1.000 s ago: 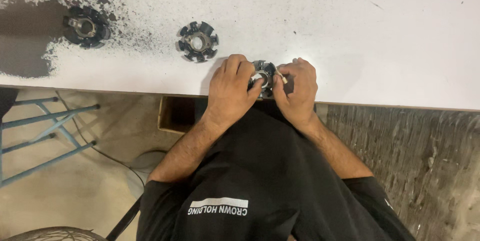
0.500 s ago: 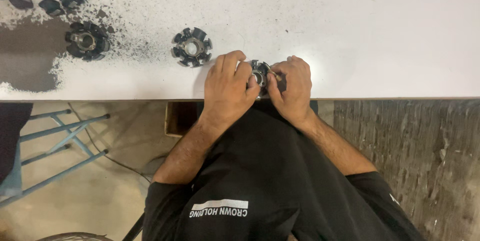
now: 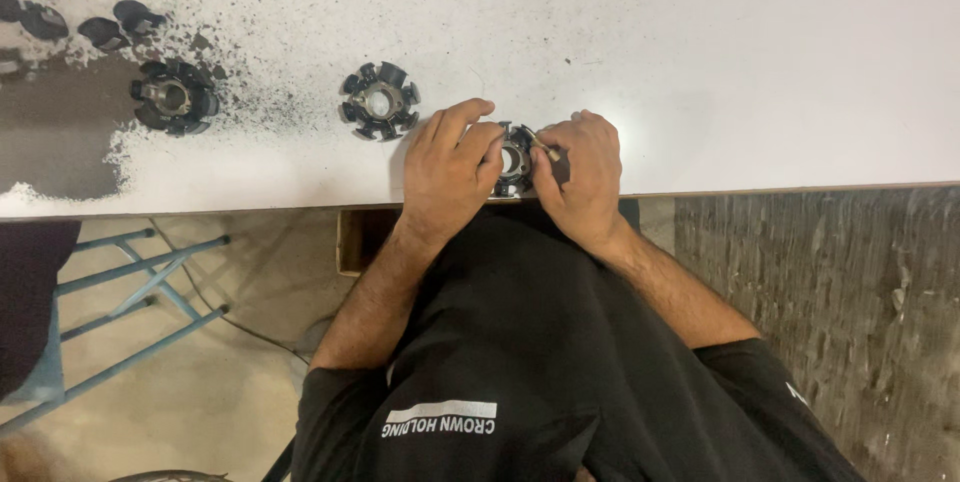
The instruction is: The person sits at a white workbench and assembles small black impeller-like components one at a time, fitting parts together by hand and using a small hand tool to trim or press each piece. Finished assemblies are placed in a row on the table as the person works through the batch.
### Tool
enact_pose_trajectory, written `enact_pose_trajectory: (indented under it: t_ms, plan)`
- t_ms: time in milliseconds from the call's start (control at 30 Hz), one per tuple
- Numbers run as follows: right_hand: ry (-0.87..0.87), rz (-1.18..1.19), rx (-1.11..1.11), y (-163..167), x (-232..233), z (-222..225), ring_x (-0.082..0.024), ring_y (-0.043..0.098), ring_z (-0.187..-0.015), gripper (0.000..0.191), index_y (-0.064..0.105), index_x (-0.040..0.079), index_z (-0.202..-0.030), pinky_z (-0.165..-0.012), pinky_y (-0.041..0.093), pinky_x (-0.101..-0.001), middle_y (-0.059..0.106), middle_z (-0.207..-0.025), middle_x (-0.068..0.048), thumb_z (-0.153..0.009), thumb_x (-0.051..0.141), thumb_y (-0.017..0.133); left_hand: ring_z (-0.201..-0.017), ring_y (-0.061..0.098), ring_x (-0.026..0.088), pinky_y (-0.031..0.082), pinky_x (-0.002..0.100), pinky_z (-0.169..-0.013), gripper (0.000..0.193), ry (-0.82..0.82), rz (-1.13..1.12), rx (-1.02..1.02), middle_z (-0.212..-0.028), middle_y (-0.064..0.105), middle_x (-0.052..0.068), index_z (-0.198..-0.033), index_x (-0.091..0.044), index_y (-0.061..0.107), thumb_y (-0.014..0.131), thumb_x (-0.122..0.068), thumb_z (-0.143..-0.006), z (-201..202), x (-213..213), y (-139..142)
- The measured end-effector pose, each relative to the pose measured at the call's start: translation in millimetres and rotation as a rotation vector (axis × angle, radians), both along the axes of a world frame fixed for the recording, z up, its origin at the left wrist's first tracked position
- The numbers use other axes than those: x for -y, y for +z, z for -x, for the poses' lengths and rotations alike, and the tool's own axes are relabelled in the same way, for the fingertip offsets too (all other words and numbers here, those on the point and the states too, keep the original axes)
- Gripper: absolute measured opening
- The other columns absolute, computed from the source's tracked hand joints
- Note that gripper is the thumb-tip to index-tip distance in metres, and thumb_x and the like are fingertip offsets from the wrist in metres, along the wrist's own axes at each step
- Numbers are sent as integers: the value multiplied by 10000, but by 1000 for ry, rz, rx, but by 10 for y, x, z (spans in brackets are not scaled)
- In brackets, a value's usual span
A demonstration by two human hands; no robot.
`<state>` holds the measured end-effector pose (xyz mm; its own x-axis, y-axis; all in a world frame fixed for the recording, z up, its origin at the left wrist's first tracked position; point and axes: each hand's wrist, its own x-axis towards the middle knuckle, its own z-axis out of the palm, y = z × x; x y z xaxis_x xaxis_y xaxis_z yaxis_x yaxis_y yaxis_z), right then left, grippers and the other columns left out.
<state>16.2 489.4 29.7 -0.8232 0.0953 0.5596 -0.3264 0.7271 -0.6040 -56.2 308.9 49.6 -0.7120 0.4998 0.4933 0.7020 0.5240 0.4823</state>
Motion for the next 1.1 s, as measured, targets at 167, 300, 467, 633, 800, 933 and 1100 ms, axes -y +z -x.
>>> enact_pose_trajectory:
  t_ms: [167, 300, 467, 633, 800, 933, 1100]
  plan:
    - [8, 6, 3, -2, -9, -3, -338, 630, -1016, 255, 588, 33, -1124, -1101, 459, -539, 671, -1047, -118, -926, -7, 744, -1127, 649, 254, 547, 421, -914, 144, -40, 143, -129, -1239, 643, 64, -967, -87, 668, 745, -77, -846, 22, 41, 96]
    - [-2, 3, 15, -8, -14, 7, -338, 630, -1020, 249, 598, 39, -1121, -1103, 457, -538, 676, -1044, -112, -928, -8, 747, -1064, 649, 254, 547, 413, -859, 193, -146, 168, -49, -1191, 643, 74, -1007, -97, 691, 750, -102, -824, -15, 60, 142]
    - [30, 15, -32, -46, -33, -5, -317, 643, -1032, 251, 599, 44, -1108, -1109, 457, -543, 683, -1048, -108, -914, -8, 750, -1003, 671, 262, 568, 400, -846, 161, -119, 69, 110, -1152, 655, 65, -1070, -63, 672, 730, -82, -921, -35, 40, 86]
    - [120, 17, -111, -98, -74, -29, -287, 660, -1020, 258, 614, 53, -1048, -1107, 454, -550, 676, -1021, -107, -835, -7, 748, -991, 687, 290, 576, 404, -838, 159, -63, -30, 173, -1101, 674, 68, -1087, -52, 665, 716, -64, -936, -78, 33, 19]
    - [127, -62, -106, -111, -68, -21, -316, 662, -1062, 266, 633, 60, -1021, -1111, 434, -556, 681, -1027, -118, -796, 13, 767, -954, 688, 279, 577, 398, -808, 177, -40, -40, 183, -1088, 677, 63, -1089, -49, 676, 726, -58, -919, -120, 26, -6]
    - [108, -89, -100, -108, -61, -17, -326, 650, -1077, 273, 641, 56, -1025, -1105, 430, -549, 682, -1043, -118, -789, 28, 776, -958, 687, 281, 579, 398, -810, 171, -40, -38, 175, -1095, 667, 68, -1071, -39, 663, 731, -48, -914, -129, 20, -27]
    - [130, -102, -74, -121, -69, -18, -303, 646, -1077, 274, 642, 69, -1031, -1117, 420, -553, 672, -1036, -95, -802, 25, 786, -985, 688, 292, 584, 398, -823, 179, -25, -57, 155, -1124, 657, 85, -1056, -33, 640, 714, -19, -893, -161, -1, -73]
